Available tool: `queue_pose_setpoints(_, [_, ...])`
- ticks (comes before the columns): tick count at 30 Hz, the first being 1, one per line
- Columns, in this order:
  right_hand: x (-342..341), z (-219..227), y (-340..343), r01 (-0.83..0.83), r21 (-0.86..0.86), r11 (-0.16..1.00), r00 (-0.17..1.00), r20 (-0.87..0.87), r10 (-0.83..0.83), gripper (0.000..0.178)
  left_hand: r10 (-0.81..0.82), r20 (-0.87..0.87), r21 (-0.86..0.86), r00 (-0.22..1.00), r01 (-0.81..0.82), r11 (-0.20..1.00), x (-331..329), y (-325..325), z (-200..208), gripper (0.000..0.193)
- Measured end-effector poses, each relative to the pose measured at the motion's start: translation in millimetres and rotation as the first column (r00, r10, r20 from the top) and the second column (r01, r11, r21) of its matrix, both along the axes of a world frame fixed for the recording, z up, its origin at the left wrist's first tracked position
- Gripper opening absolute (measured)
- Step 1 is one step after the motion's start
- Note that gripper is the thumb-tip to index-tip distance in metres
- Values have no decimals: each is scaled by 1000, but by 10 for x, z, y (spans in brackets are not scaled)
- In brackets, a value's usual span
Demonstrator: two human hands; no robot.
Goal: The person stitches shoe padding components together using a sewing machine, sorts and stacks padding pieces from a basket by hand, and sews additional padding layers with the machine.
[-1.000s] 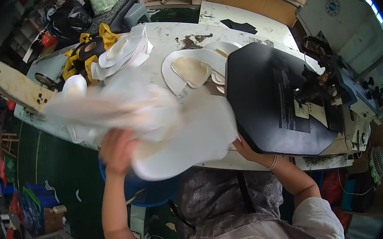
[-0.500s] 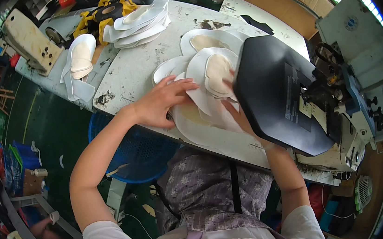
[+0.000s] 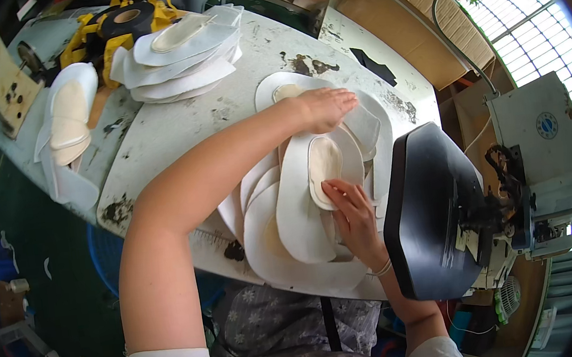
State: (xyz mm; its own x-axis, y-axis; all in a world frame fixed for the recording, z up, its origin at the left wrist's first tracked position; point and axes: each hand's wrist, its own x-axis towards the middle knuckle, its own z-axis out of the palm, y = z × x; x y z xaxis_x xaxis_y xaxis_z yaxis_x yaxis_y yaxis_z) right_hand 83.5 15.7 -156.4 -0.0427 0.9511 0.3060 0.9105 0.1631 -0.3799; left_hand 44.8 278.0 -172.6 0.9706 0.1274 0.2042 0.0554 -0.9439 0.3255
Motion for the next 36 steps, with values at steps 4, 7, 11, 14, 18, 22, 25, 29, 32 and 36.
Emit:
queue_pose_setpoints(4, [30,-28,22,36,13,999,999,-41,-35,42,-81,-151,-17,985,80,997,198,116,-56,57])
queue_pose_setpoints(7, [119,-39,34,42,-8,999,997,-63,-43,39,-44,-320,55,947,65,996,135,-25,330,58])
queue_pose_setpoints(11, [-12,181,-155,179,98,979,983,-50,-175,37,-19,-404,93,914,62,994,118,3,488,55])
queue_pose_setpoints(14, [-315,699,-517,325,-278,904,471,-781,-410,34,-11,226,-108,974,36,994,-169,176,566,46])
queue_pose_setpoints(18, [-117,853,-649,-459,45,887,753,550,362,28,-79,183,-495,980,161,854,-1219,-452,1337,36])
queue_pose_setpoints(22, [-243,323,-830,-545,496,676,834,245,494,25,-271,171,-479,947,321,817,-1635,-1477,1201,37])
queue_pose_setpoints(25, [-392,290,-902,-586,562,584,799,280,532,24,-88,-11,-606,996,64,793,-1893,-1855,1115,33])
queue_pose_setpoints(29, [-108,52,-833,-534,568,626,845,332,420,35,328,-138,-647,934,-336,684,-1815,-1815,1054,24])
queue_pose_setpoints(32, [-75,15,-680,-255,41,966,478,-863,163,41,418,214,-410,883,-307,859,-1430,-1729,1055,21])
queue_pose_setpoints(36, [-92,-72,-637,-244,58,968,550,-814,187,41,304,263,-239,916,-243,940,-1428,-1511,441,49])
